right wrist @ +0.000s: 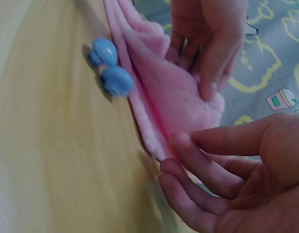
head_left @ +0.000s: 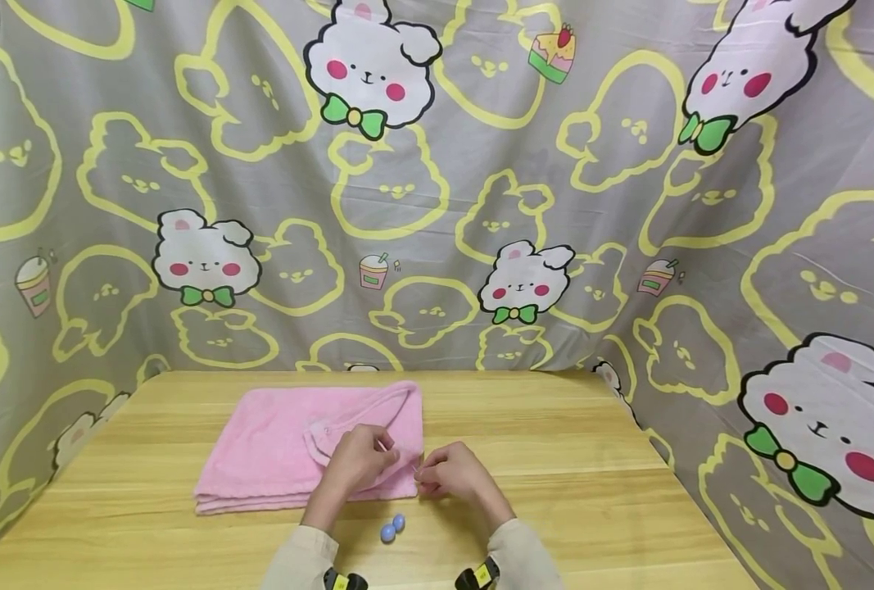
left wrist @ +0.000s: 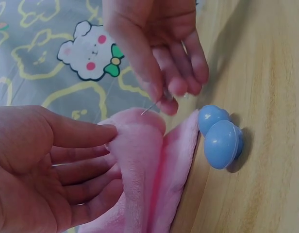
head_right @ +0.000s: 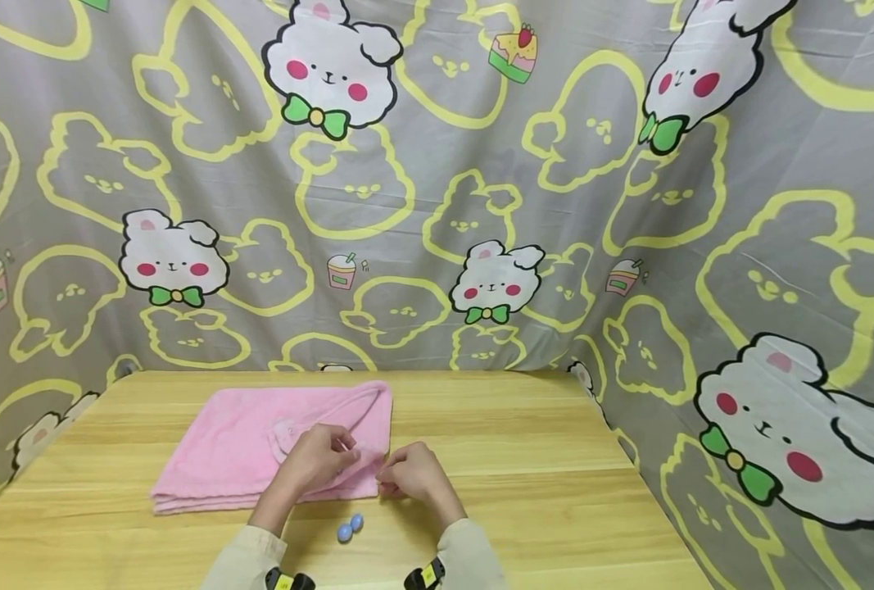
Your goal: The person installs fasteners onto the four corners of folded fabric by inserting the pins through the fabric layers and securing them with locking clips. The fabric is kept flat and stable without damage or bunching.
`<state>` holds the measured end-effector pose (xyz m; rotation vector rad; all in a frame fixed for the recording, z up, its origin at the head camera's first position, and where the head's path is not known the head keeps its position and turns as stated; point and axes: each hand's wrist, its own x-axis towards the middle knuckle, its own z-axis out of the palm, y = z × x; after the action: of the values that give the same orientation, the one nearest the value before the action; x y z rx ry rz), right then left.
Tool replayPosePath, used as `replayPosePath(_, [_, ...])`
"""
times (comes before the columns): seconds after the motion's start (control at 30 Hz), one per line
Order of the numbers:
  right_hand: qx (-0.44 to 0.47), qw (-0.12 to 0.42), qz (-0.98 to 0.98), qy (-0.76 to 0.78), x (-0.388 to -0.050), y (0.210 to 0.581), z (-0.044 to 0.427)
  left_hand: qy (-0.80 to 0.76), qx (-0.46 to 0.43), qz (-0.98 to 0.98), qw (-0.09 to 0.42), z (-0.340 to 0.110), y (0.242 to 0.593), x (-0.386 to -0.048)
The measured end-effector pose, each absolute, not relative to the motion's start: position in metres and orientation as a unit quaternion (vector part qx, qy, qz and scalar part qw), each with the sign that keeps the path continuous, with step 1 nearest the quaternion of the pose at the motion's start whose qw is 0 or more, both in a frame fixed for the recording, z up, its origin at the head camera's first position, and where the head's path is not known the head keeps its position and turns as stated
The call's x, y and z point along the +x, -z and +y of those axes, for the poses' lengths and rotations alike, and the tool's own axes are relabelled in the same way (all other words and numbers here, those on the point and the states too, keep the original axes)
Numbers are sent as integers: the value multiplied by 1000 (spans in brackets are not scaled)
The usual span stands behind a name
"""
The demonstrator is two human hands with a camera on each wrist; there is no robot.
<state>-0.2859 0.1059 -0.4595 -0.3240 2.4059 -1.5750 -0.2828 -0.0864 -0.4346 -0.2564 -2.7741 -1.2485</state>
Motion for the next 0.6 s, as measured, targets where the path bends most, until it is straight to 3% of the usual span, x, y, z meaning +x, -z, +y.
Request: replayPosePath(0.6, [-109,129,788,593,-284,465,92,405,-100,-909,24,-87,435,-282])
